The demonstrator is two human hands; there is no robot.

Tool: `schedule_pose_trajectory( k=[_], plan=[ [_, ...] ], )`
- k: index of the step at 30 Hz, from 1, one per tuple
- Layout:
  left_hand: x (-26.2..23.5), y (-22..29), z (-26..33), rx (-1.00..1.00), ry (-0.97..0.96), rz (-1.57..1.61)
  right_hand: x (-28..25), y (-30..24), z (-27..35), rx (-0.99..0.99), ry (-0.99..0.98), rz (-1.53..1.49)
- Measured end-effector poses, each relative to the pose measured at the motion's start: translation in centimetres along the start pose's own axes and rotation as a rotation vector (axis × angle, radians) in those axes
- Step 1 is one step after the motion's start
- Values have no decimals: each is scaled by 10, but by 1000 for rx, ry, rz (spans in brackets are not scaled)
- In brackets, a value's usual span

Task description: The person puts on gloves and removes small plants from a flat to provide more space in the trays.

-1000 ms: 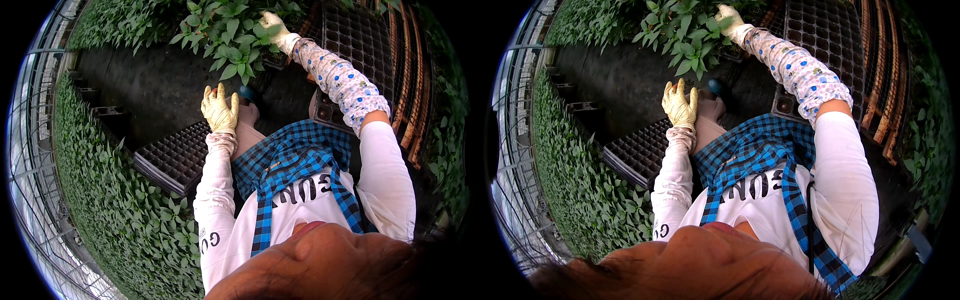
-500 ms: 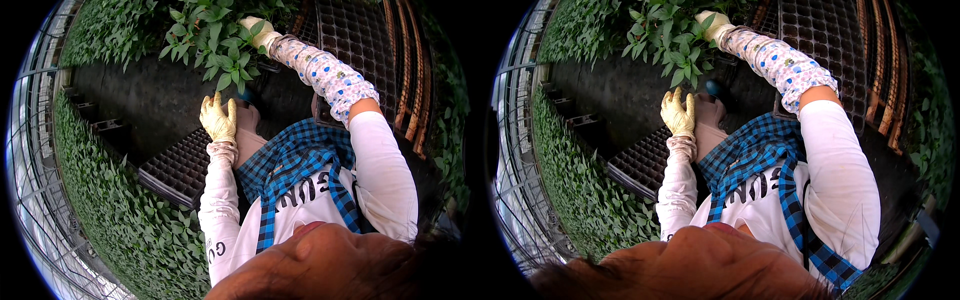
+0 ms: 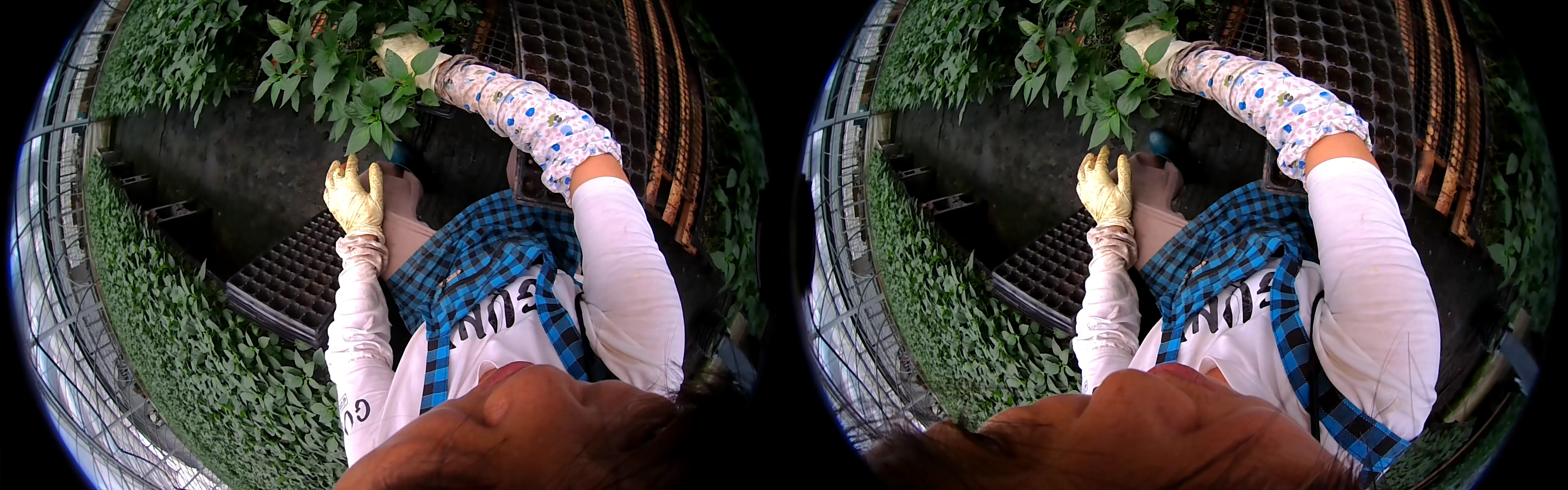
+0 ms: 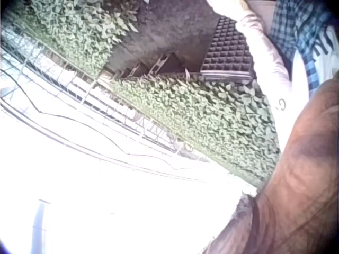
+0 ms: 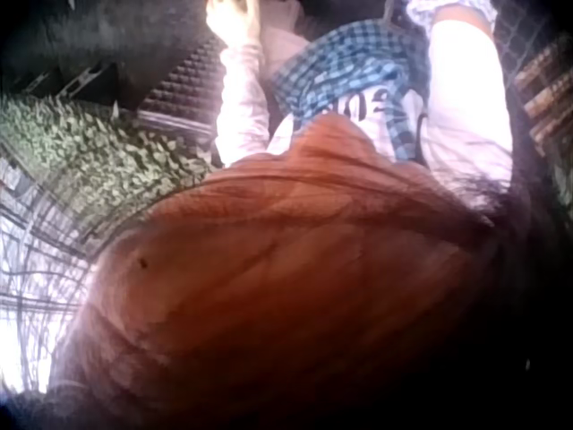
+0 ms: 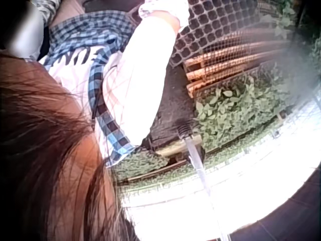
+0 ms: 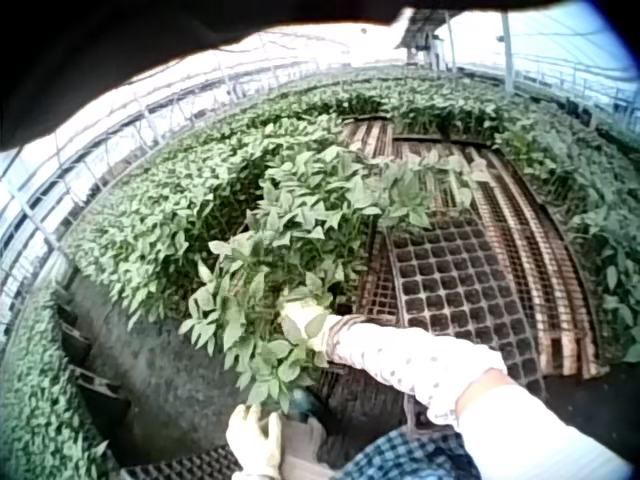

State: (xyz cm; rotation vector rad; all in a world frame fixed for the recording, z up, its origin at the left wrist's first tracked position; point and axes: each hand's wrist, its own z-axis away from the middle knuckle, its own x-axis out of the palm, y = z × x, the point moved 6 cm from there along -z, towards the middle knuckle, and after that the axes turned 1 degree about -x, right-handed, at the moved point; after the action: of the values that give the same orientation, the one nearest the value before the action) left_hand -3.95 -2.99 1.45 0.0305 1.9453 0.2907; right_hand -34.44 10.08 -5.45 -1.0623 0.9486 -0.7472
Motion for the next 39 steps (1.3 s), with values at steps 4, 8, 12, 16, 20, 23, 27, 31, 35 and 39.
schedule_pose_trajectory(
  k=[4, 8, 12, 16, 20, 23, 27, 31, 35, 39],
  plan=[
    [-2, -5, 4, -21, 4, 9, 0, -7, -6, -480, -14, 699],
    [0, -5, 3, -24, -9, 11, 10, -18, -29, -356, -15, 1106],
    [0, -6, 4, -28, -18, 8, 19, -31, -24, -298, 100, 992],
    [4, -4, 2, -11, -38, -22, 14, -42, -31, -249, 151, 931],
    [4, -7, 5, -19, -45, -31, 20, -51, -31, -294, 147, 817],
    [4, -6, 5, -28, -45, -28, 20, -56, -27, -344, 119, 729],
    [5, -6, 2, -26, -43, -36, 6, -61, -30, -391, 53, 546],
    [5, 7, -5, 27, -34, -20, -49, -62, -33, -430, -396, -514],
    [5, -15, 9, -70, -42, 10, -111, -91, 49, -399, -697, -535],
    [-1, 3, 1, 21, 16, -11, -263, -122, 154, -322, 148, -164]
  ],
)
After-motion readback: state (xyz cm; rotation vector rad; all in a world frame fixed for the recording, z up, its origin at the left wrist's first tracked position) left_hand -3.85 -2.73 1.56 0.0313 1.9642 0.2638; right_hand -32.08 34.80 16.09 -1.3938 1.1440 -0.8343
